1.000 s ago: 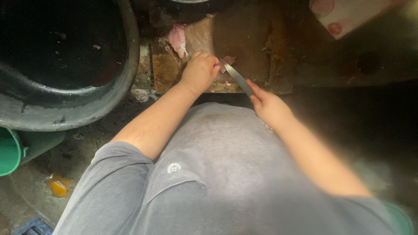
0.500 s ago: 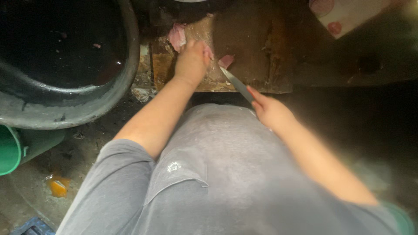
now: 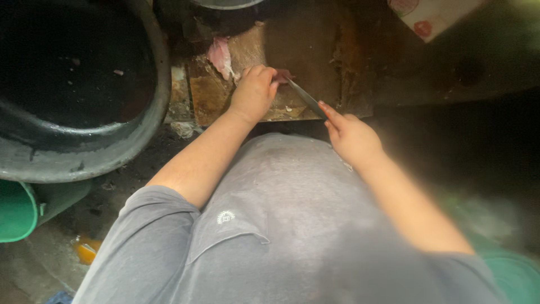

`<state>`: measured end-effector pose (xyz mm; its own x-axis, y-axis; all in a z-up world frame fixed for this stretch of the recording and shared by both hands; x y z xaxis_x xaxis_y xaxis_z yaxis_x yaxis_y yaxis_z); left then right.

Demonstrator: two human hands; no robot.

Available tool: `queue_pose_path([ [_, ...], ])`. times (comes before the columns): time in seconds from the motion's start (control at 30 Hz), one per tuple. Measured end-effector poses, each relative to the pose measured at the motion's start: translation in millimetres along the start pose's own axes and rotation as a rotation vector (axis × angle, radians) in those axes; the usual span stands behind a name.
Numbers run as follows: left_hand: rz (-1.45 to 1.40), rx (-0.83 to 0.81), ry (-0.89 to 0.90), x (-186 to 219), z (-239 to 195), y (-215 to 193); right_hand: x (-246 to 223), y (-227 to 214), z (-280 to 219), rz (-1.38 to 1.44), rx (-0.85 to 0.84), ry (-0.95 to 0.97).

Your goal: The person cuts raw meat into smaller pieces using a knife on a wooden board.

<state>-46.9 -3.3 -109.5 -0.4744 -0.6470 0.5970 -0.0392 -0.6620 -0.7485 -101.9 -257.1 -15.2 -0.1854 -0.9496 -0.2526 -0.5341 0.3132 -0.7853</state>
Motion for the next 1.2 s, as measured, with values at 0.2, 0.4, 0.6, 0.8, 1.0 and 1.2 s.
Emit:
queue_pose_path([
  [0.2, 0.039, 0.025, 0.030, -1.5, -0.3, 1.6, -10.6, -10.5, 1.7, -0.053, -0.118, 0.101],
  [0.4, 0.036, -0.028, 0.038, -6.9, 5.2, 0.6, -18.7, -0.1, 29.4, 0.203, -0.119, -0.053],
  [0.6, 0.064, -0.047, 0.035, -6.4, 5.8, -0.8, -59.5, 16.4, 73.4, 0.136, -0.075, -0.085],
  [0.8, 0.092, 0.036, 0.001, -1.7, 10.2, 2.4, -47.3, 16.1, 51.6, 0.085, -0.058, -0.129],
  [1.0, 0.178, 0.109, -0.061, -23.9, 26.1, -26.2, -2.1, -2.3, 3.6, -0.055, -0.206, 0.086],
  [1.2, 0.002, -0.273, 0.199, -7.2, 36.3, -10.3, 12.9, -0.3, -8.3, 0.040, -0.173, 0.125],
])
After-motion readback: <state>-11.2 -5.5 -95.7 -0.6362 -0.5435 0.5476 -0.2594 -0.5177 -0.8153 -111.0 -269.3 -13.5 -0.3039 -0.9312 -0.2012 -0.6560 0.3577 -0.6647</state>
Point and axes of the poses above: each hand's wrist, its own z-axis towards the middle knuckle, its own y-axis out of the palm, x = y × z, the point moved 2 cm from there along z, towards the middle knuckle, and after that the axes turned 14 degrees about y, right-handed, at the moved point
